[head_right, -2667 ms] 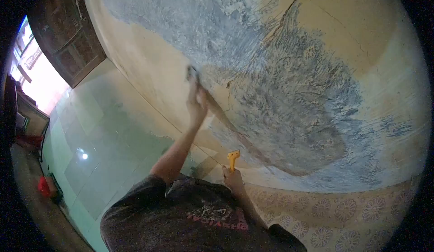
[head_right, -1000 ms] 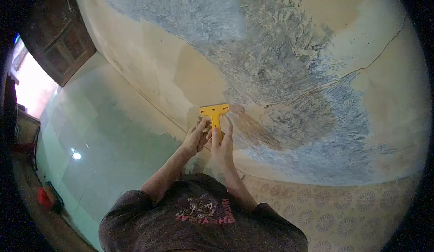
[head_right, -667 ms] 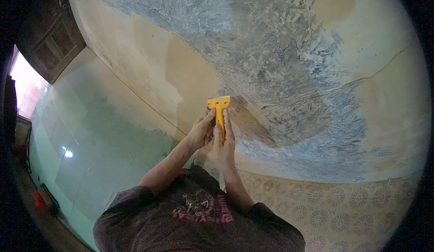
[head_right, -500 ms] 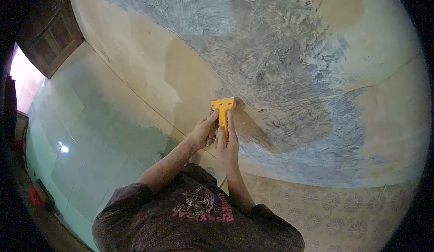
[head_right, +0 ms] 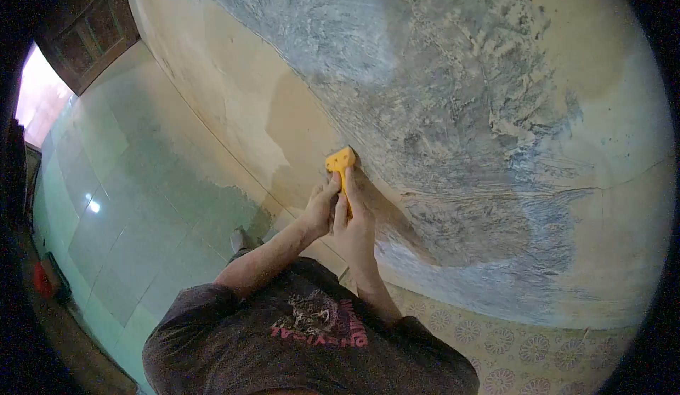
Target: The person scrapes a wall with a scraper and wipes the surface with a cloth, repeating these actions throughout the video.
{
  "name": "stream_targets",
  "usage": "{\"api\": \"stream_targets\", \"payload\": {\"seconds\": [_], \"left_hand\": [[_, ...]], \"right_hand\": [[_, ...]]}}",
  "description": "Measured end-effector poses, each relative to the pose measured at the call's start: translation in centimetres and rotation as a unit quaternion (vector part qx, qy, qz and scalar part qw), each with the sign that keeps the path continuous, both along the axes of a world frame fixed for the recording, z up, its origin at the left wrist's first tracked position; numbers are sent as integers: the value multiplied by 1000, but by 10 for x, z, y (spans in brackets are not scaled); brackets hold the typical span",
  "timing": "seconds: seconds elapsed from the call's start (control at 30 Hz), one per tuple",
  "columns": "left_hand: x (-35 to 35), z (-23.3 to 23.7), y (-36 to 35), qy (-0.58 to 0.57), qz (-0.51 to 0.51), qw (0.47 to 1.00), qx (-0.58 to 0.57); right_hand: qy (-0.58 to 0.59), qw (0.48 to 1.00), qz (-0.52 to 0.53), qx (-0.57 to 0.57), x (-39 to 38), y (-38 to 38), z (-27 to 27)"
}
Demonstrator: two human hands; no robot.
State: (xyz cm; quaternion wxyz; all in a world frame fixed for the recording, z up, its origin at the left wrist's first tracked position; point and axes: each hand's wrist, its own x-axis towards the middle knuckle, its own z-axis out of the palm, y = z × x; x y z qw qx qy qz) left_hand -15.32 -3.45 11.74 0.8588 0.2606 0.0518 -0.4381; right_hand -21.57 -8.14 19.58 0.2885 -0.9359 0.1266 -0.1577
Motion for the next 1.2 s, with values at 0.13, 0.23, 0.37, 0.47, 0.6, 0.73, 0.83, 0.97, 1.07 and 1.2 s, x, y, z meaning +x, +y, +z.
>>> {"api": "stream_targets", "payload": {"seconds": [0.13, 0.23, 0.37, 0.47, 0.6, 0.73, 0.83, 0.97, 1.07, 1.2], "left_hand": [[5, -5, 0, 14, 20, 1000, -11], [-5, 0, 10, 18, -10, 1000, -1], [-2, -16, -7, 21, 59, 998, 8], [10, -10, 6, 59, 92, 994, 1], [2, -15, 21, -27, 22, 996, 84], [8, -23, 16, -52, -16, 995, 83], [14, -22, 23, -78, -54, 993, 63], [15, 7, 35, -77, -73, 993, 42], [26, 14, 38, -90, -43, 994, 53], [33, 9, 47, -112, -85, 986, 95]], "right_hand": [[71, 994, -4, 79, 6, 1, 4], [55, 996, -2, 76, -1, 2, -4], [27, 999, 14, 21, 13, 4, -5], [44, 997, 20, 54, 18, 5, -16], [15, 998, 30, 58, 1, 5, -22], [-56, 997, -41, 21, -4, 14, -28], [53, 943, -113, 310, -4, 15, -21], [27, 841, -118, 527, 0, 17, -16], [16, 839, -106, 534, 17, 21, -15], [-1, 839, -127, 529, 15, 25, -30]]}}
